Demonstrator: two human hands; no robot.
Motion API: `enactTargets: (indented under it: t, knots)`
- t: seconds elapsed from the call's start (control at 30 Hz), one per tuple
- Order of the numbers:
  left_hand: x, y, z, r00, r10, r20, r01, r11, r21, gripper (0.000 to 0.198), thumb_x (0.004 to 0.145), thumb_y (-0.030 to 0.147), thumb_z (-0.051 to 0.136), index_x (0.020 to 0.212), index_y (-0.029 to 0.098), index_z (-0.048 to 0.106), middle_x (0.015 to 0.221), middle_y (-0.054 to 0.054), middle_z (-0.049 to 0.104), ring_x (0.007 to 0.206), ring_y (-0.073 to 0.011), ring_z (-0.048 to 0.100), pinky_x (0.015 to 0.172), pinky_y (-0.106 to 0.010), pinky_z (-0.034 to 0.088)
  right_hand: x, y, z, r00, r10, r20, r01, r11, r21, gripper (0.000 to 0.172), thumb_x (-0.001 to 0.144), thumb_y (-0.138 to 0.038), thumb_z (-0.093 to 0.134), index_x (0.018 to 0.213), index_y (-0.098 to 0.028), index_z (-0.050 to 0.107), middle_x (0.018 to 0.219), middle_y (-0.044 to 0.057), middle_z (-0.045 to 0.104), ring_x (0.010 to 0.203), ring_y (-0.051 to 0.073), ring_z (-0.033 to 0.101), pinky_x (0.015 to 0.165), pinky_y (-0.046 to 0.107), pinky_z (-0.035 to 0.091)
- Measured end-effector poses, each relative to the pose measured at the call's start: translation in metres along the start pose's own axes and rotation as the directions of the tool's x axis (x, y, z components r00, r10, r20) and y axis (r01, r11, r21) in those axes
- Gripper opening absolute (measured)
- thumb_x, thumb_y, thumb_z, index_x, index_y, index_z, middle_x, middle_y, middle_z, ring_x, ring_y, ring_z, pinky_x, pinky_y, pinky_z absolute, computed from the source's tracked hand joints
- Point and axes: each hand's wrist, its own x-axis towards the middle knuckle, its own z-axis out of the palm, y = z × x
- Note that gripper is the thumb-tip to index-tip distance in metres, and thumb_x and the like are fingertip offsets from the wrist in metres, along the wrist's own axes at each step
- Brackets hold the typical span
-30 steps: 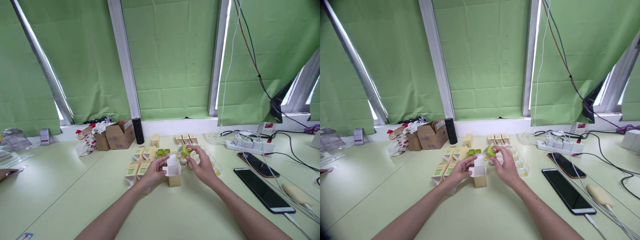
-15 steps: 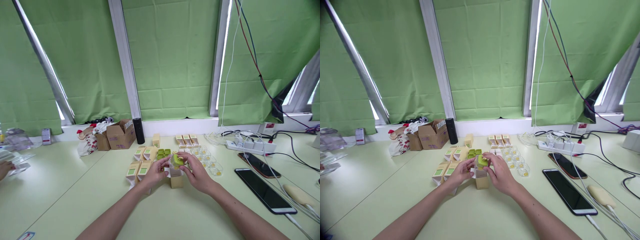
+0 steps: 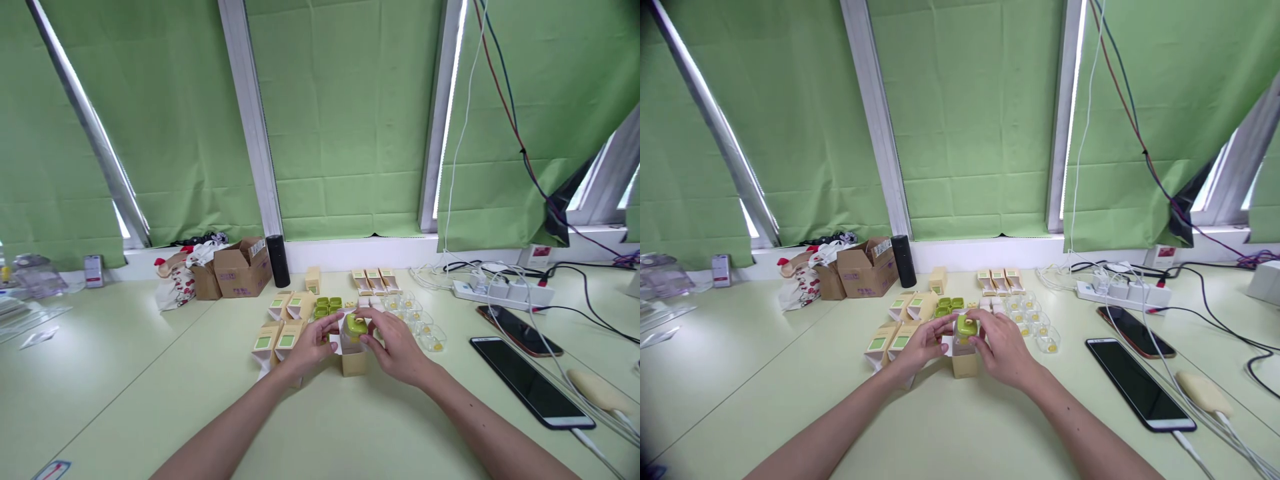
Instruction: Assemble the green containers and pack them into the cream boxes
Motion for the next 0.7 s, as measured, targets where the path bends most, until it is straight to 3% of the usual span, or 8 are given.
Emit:
enactTargets:
  t: [0.2,0.47,0.7]
  knots:
    - [0.0000,0.0015,0.0006,1.000,0.003,0.002,-0.003,1.000,0.000,0.074,0.077,0.025,0.083,0.148,0.021,0.062,0.122,-0.014,0.072,0.125,-0.0319,0.062,0.102,-0.042,0.049,-0.0027,0.0002,0.0034,0.999,0.022,0.034,-0.022,1.000,-0.004,0.031,0.097,-0.017,0.055,0.127,-0.025,0.052,0.107,0.007,0.077,0.091,0.026,0.070,0.085,0.040,0.047]
    - [-0.0013,0.0020,0.0016,1.000,-0.025,-0.011,0.025,0.999,-0.037,0.074,0.076,0.024,0.085,0.146,0.020,0.064,0.132,-0.017,0.069,0.131,-0.0341,0.058,0.104,-0.043,0.049,-0.0039,0.0012,0.0060,0.999,-0.025,0.046,0.024,1.000,0.014,0.031,0.092,-0.015,0.058,0.120,-0.025,0.053,0.107,0.006,0.073,0.091,0.026,0.067,0.084,0.041,0.046]
    - [-0.0009,-0.0012,-0.0003,1.000,-0.016,-0.024,0.016,1.000,-0.017,0.073,0.077,0.022,0.084,0.147,0.020,0.064,0.126,-0.015,0.070,0.125,-0.0311,0.059,0.101,-0.041,0.050,-0.0051,-0.0024,0.0080,0.997,-0.047,0.064,0.043,0.997,0.069,0.031,0.088,-0.013,0.061,0.116,-0.025,0.055,0.102,0.007,0.068,0.089,0.027,0.061,0.076,0.038,0.046]
